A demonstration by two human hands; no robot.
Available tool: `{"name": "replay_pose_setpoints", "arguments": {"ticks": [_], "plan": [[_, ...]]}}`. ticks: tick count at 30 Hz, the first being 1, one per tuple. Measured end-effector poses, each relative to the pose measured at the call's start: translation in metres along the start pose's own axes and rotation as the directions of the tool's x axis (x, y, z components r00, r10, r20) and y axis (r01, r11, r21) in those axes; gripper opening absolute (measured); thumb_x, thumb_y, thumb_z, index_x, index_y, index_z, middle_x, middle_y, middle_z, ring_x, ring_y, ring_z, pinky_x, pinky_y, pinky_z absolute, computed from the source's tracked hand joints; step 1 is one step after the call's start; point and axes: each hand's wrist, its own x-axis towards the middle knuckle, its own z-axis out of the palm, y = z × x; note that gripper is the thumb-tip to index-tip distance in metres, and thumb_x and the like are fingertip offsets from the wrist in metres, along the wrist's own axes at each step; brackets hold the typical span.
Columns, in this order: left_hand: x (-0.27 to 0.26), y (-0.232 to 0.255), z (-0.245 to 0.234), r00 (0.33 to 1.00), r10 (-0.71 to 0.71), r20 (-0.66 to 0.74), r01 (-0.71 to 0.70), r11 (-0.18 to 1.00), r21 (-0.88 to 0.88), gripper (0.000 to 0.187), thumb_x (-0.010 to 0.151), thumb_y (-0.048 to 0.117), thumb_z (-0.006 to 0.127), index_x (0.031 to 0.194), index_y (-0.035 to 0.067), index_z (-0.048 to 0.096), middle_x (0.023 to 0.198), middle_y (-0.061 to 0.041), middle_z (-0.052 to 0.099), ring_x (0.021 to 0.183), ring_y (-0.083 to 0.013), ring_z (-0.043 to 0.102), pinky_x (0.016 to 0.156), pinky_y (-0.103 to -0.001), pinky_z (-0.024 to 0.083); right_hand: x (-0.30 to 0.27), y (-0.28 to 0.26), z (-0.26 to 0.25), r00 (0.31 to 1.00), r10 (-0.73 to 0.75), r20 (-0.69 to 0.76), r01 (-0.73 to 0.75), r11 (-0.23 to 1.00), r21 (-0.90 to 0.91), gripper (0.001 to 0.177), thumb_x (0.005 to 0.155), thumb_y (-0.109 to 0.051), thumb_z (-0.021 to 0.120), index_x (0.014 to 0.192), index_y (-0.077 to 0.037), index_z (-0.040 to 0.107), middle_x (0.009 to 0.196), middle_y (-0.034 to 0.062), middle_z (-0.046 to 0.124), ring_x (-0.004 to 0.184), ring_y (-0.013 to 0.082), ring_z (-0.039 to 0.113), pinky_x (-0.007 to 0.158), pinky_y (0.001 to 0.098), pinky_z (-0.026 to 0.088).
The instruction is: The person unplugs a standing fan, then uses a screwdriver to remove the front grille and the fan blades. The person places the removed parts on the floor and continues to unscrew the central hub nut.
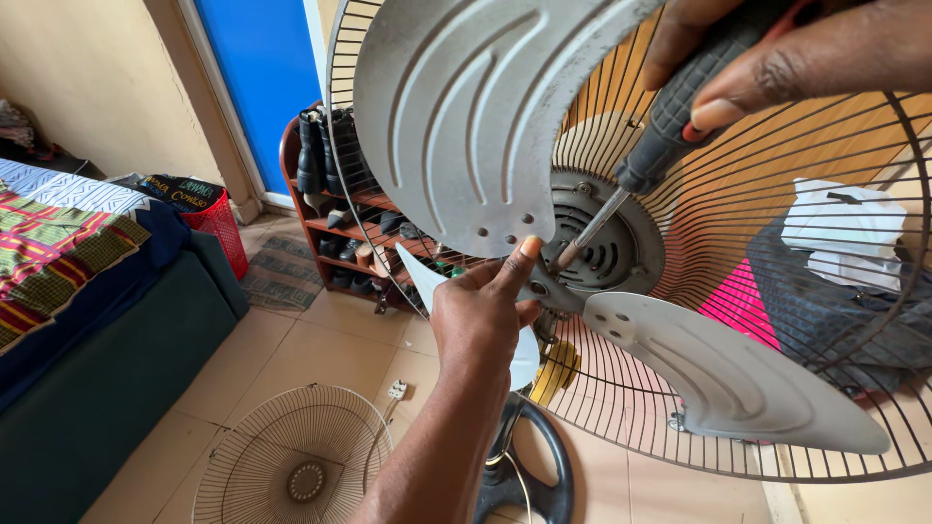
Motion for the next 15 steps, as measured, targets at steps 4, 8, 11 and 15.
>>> {"name": "replay_pose_setpoints", "arguments": {"ticks": [4, 8, 11, 15], "plan": [[0.002, 0.000, -0.001, 1.000, -0.019, -0.006, 0.019, 0.999, 0.028, 0.062, 0.073, 0.046, 0.083, 0.110, -0.004, 0.079, 0.092, -0.014, 0.078, 0.064, -0.0158, 0.070, 0.063, -0.027, 0.062, -0.001, -0.014, -0.003, 0.997, 0.081, -0.009, -0.080, 0.995, 0.057, 0.041, 0.073, -0.010, 0.082, 0.113, -0.007, 0.078, 0.101, 0.0088, 0.075, 0.090, 0.0215, 0.075, 0.080, 0.0335, 0.064], [0.011, -0.010, -0.001, 0.999, -0.036, 0.030, 0.038, 0.998, -0.056, 0.064, 0.076, 0.044, 0.081, 0.115, -0.006, 0.075, 0.099, -0.014, 0.078, 0.069, -0.0176, 0.074, 0.066, -0.027, 0.066, -0.007, -0.027, -0.006, 0.998, 0.055, -0.024, -0.055, 0.998, -0.011, 0.037, 0.073, -0.006, 0.080, 0.109, -0.012, 0.077, 0.098, 0.0053, 0.075, 0.090, 0.0188, 0.074, 0.083, 0.0323, 0.061], [0.018, -0.020, -0.002, 0.990, -0.085, 0.111, 0.110, 0.962, -0.249, 0.062, 0.081, 0.039, 0.078, 0.115, -0.012, 0.070, 0.098, -0.017, 0.072, 0.067, -0.0256, 0.074, 0.064, -0.032, 0.067, -0.004, -0.040, -0.008, 0.983, -0.173, -0.063, 0.172, 0.985, -0.027, 0.025, 0.075, -0.007, 0.075, 0.099, -0.012, 0.077, 0.102, 0.0028, 0.072, 0.095, 0.0164, 0.072, 0.086, 0.0287, 0.058], [0.014, -0.034, 0.004, 0.972, -0.187, 0.143, 0.227, 0.908, -0.352, 0.055, 0.086, 0.041, 0.076, 0.105, -0.011, 0.071, 0.090, -0.014, 0.067, 0.065, -0.0229, 0.069, 0.062, -0.029, 0.063, -0.005, -0.056, -0.018, 0.906, -0.421, -0.037, 0.421, 0.907, -0.010, 0.012, 0.084, -0.007, 0.065, 0.090, -0.015, 0.071, 0.105, -0.0010, 0.073, 0.102, 0.0140, 0.070, 0.085, 0.0259, 0.056]]}}
